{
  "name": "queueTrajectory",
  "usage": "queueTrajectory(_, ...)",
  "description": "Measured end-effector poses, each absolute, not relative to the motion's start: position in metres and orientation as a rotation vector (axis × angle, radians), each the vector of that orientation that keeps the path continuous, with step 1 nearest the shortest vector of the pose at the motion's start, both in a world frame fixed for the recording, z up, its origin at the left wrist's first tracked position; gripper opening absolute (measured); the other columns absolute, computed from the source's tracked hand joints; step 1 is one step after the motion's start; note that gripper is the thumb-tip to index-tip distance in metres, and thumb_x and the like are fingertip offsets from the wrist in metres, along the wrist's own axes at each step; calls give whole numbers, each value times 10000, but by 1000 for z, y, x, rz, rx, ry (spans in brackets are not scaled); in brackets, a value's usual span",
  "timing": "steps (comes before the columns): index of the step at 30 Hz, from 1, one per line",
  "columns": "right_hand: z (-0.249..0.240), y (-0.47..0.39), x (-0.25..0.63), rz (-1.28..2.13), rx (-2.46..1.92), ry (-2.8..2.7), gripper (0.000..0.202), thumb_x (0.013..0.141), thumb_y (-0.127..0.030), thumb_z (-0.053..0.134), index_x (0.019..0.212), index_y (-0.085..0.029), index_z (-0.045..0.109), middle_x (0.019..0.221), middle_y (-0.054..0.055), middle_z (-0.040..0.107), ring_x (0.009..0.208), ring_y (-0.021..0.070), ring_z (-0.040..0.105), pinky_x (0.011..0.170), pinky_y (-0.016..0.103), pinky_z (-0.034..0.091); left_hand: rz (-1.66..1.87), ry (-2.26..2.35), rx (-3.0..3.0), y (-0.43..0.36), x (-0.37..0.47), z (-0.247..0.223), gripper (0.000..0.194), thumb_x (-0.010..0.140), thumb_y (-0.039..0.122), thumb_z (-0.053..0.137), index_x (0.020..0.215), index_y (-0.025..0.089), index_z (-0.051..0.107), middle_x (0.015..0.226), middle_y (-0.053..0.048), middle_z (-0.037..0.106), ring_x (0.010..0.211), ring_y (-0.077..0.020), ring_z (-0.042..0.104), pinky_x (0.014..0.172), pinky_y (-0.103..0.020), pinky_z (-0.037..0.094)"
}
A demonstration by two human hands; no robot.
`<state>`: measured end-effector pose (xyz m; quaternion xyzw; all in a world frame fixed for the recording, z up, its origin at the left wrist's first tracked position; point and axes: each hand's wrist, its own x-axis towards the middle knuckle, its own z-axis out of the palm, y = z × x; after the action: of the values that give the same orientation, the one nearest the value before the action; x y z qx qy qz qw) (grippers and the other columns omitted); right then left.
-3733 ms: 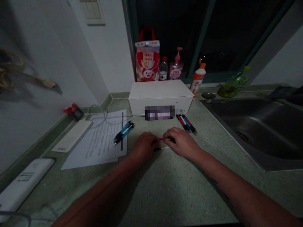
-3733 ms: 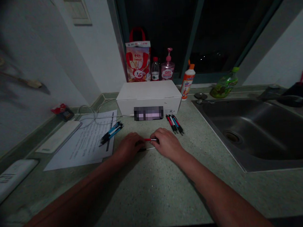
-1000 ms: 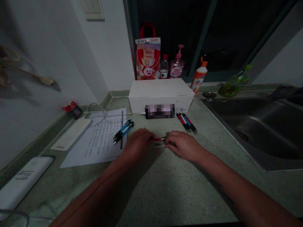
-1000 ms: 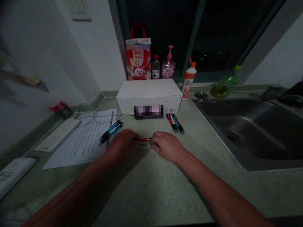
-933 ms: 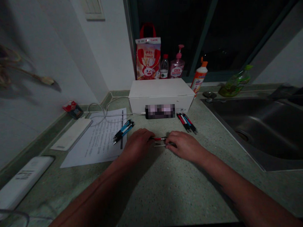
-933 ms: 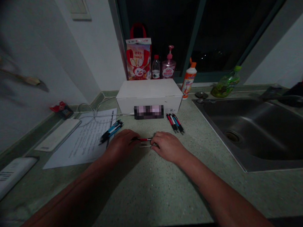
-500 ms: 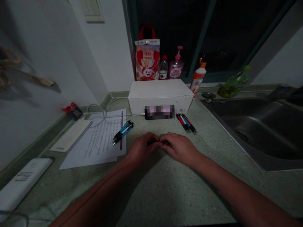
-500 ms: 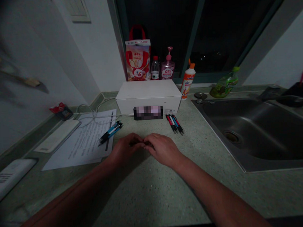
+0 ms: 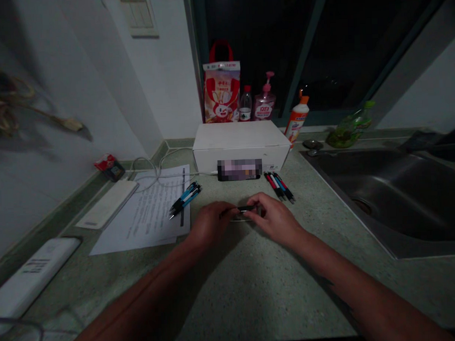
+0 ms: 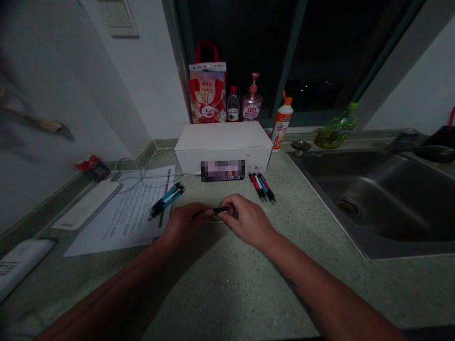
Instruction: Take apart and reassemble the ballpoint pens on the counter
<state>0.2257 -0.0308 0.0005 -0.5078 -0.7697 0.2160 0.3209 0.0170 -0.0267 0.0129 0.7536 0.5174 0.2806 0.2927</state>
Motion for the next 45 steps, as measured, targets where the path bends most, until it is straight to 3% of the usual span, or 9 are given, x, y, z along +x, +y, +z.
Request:
queueTrajectory(5, 5, -31, 225, 670, -1354, -2070, 169, 991, -290, 546, 1023, -217, 695, 884, 57, 748, 794, 211, 676, 709, 337, 456, 797, 1373, 2005, -25, 16, 10, 214, 928, 258, 598, 944, 189, 800, 931, -93, 789, 871, -247, 703, 821, -365, 509)
queueTrajectory(7, 5, -31, 224, 665, -1341, -2043, 160, 951, -279, 619, 1076, -218, 698, 924, 56, 752, 803, 208, 675, 718, 337, 468, 801, 1365, 2004, -25, 15, 9, 211, 925, 277, 604, 945, 198, 798, 930, -88, 789, 866, -248, 701, 823, -372, 508)
queueTrajectory(9, 4, -32, 223, 673, -1335, -2005, 278, 910, -299, 689, 1176, -218, 684, 985, 64, 758, 805, 205, 681, 718, 335, 484, 801, 1348, 1997, -25, 15, 9, 209, 921, 278, 607, 950, 195, 796, 923, -92, 787, 850, -248, 697, 818, -376, 507)
queueTrajectory(13, 2, -32, 222, 717, -1303, -2045, 175, 990, -284, 577, 1031, -223, 736, 903, 53, 768, 816, 204, 698, 733, 340, 495, 800, 1315, 2011, -27, 16, 11, 207, 914, 263, 599, 937, 191, 792, 906, -101, 782, 833, -252, 692, 794, -380, 502)
queueTrajectory(17, 1, -31, 222, 709, -1283, -2004, 226, 934, -273, 682, 1155, -234, 709, 1026, 61, 768, 894, 214, 705, 776, 350, 512, 789, 1313, 2014, -27, 17, 12, 205, 905, 260, 602, 934, 190, 792, 894, -105, 779, 823, -256, 692, 792, -385, 499)
queueTrajectory(21, 1, -31, 222, 648, -1230, -2093, 132, 996, -232, 591, 999, -224, 723, 957, 55, 744, 887, 206, 680, 787, 351, 493, 802, 1297, 2020, -28, 17, 12, 200, 906, 269, 606, 930, 201, 792, 897, -93, 781, 823, -245, 694, 785, -369, 499)
queueTrajectory(29, 2, -30, 228, 548, -1206, -2145, 104, 908, -157, 720, 984, -223, 697, 961, 35, 669, 915, 196, 640, 795, 328, 481, 685, 1432, 2032, -21, 11, 14, 284, 976, 229, 506, 935, 188, 784, 963, -96, 787, 897, -250, 699, 805, -366, 475)
queueTrajectory(37, -4, -34, 223, 606, -1187, -2428, 146, 858, -164, 777, 980, -227, 726, 994, 39, 667, 943, 196, 647, 814, 324, 487, 557, 1635, 2181, -19, 3, 10, 227, 905, 169, 568, 1006, 189, 771, 998, -122, 755, 940, -276, 672, 836, -388, 475)
queueTrajectory(45, -2, -35, 225, 582, -1205, -2440, 180, 862, -207, 783, 1028, -235, 720, 1040, 49, 688, 977, 216, 655, 836, 349, 492, 641, 1535, 2186, -18, -1, -6, 210, 836, 150, 562, 789, 231, 750, 852, -100, 692, 803, -254, 625, 751, -367, 452)
